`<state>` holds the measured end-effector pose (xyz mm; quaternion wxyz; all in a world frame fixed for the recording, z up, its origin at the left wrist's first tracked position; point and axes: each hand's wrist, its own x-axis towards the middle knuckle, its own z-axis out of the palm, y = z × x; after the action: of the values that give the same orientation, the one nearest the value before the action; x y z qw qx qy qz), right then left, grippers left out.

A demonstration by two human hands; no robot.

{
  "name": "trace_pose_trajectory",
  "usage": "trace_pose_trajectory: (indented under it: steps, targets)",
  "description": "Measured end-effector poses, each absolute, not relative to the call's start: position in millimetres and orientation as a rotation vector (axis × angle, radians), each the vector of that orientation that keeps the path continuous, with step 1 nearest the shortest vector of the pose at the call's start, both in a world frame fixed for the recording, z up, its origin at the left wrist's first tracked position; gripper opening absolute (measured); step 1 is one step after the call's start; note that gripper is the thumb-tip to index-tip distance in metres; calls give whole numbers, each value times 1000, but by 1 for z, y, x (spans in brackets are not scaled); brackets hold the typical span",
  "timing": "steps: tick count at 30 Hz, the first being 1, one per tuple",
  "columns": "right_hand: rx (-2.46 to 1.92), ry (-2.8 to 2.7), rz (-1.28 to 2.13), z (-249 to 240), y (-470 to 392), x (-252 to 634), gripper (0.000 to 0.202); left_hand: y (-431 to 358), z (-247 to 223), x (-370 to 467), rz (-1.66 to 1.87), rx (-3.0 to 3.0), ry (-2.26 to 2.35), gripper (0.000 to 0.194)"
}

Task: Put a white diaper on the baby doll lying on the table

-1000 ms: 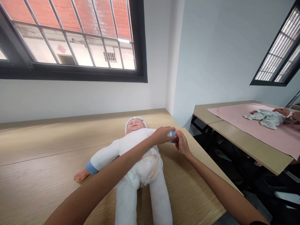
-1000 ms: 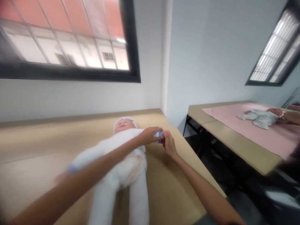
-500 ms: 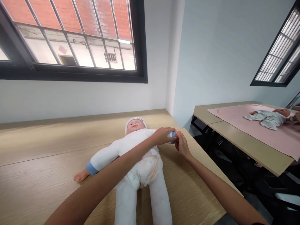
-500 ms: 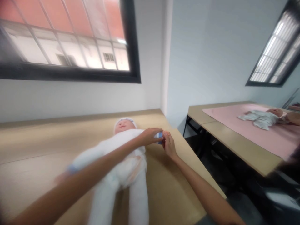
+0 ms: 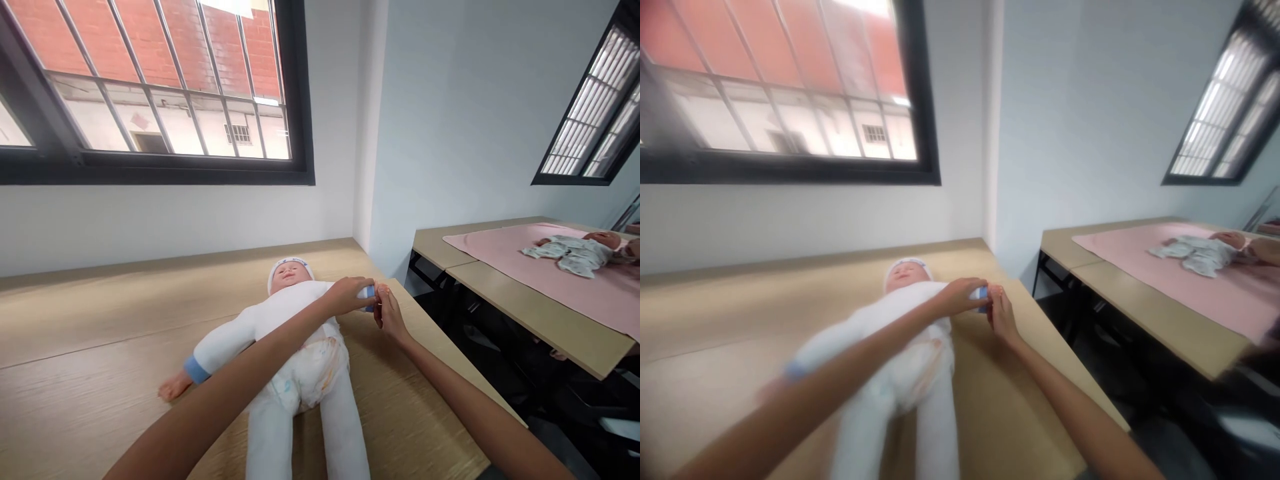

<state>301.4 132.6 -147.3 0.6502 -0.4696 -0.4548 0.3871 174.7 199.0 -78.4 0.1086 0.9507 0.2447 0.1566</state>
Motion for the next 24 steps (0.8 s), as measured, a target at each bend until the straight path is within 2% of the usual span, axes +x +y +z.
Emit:
trace_pose_trajectory:
  steps: [10,24]
  targets:
    - [-1053,-1070,825,-152,138,303,41,200,-80,175,481,2803,717,25]
    - [-1048,-997,958,-143,135,306,27,197,-78,176,424,2788,730,22]
